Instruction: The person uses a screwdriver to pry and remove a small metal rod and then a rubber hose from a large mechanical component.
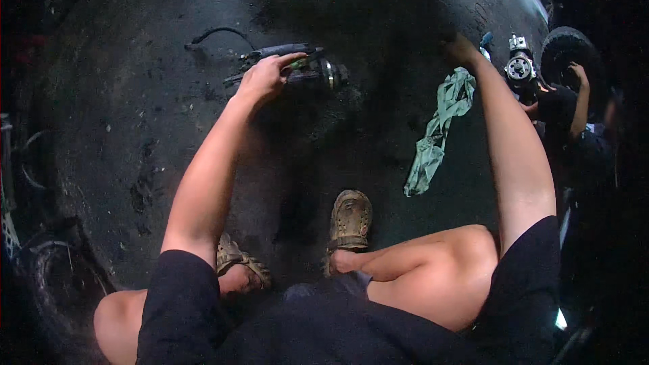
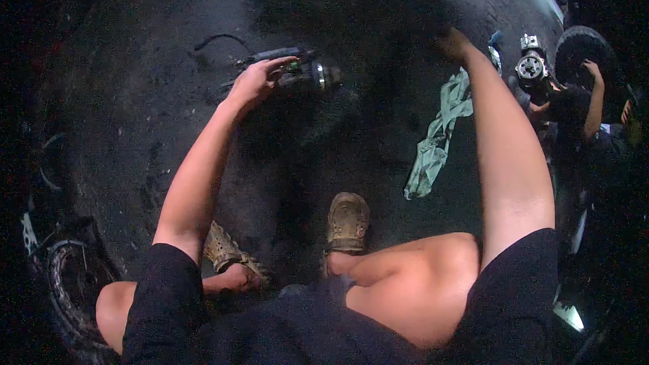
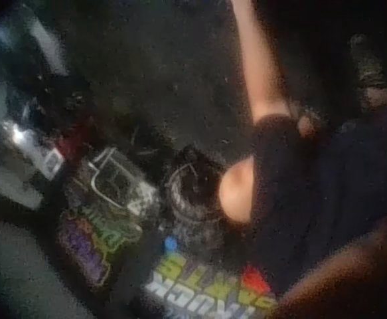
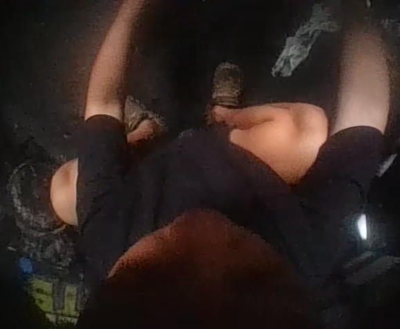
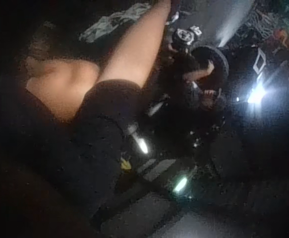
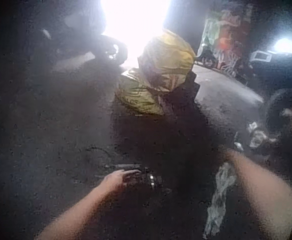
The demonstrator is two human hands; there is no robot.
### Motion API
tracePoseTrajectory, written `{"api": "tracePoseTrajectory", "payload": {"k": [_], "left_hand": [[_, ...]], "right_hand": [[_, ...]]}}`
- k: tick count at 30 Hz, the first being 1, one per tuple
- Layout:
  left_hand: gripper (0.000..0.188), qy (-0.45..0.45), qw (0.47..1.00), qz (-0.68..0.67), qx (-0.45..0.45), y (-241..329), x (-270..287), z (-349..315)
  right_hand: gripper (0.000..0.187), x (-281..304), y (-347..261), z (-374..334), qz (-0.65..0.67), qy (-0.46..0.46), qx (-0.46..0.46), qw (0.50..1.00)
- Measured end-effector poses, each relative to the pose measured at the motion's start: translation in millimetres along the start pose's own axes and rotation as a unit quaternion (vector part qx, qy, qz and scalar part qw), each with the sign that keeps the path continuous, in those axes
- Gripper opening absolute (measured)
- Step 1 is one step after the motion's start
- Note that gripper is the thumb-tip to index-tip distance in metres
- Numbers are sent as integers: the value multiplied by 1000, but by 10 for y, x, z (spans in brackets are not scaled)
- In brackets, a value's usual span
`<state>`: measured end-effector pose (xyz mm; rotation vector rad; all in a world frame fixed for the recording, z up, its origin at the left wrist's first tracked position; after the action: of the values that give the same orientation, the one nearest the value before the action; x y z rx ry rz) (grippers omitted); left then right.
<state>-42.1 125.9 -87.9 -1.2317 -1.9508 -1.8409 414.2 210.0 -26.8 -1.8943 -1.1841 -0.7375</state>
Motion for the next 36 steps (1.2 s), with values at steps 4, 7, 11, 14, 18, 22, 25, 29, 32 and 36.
{"api": "tracePoseTrajectory", "payload": {"k": [4,7,11,14,18,22,25,29,32,36], "left_hand": [[53,23,996,46,-72,7,-210,-67],[52,82,990,50,-105,163,-220,-330],[51,30,991,116,-59,145,-281,-461],[52,21,992,117,-46,27,-208,-503],[52,25,994,69,-81,84,-310,-586],[48,57,986,100,-122,413,-604,-667],[38,51,975,185,-112,98,-714,-735],[33,24,954,284,-97,-10,-773,-643],[34,38,942,303,-142,266,-521,-437],[37,66,946,267,-169,423,-411,-449]], "right_hand": [[66,178,128,122,-75,41,3,996],[70,270,260,216,-76,52,6,996],[41,281,228,164,-114,89,51,988],[42,172,-71,1,-118,127,63,983],[46,52,-149,-177,-68,84,14,994],[46,539,176,-255,-101,144,48,983],[43,146,-108,-252,-34,115,72,990],[41,-44,-23,-52,-21,9,13,1000],[39,125,414,137,55,88,21,994],[39,320,449,221,-197,95,130,967]]}}
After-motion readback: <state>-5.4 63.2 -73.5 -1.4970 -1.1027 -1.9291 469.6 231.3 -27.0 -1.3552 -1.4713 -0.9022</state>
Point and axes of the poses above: each hand's wrist, its own z-axis towards the middle knuckle, its own x-axis out of the back of the hand, y = z × x, the point moved 7 cm from there along z, towards the middle knuckle, and after that the axes turned 2 degrees about x, right-handed, at the moved point
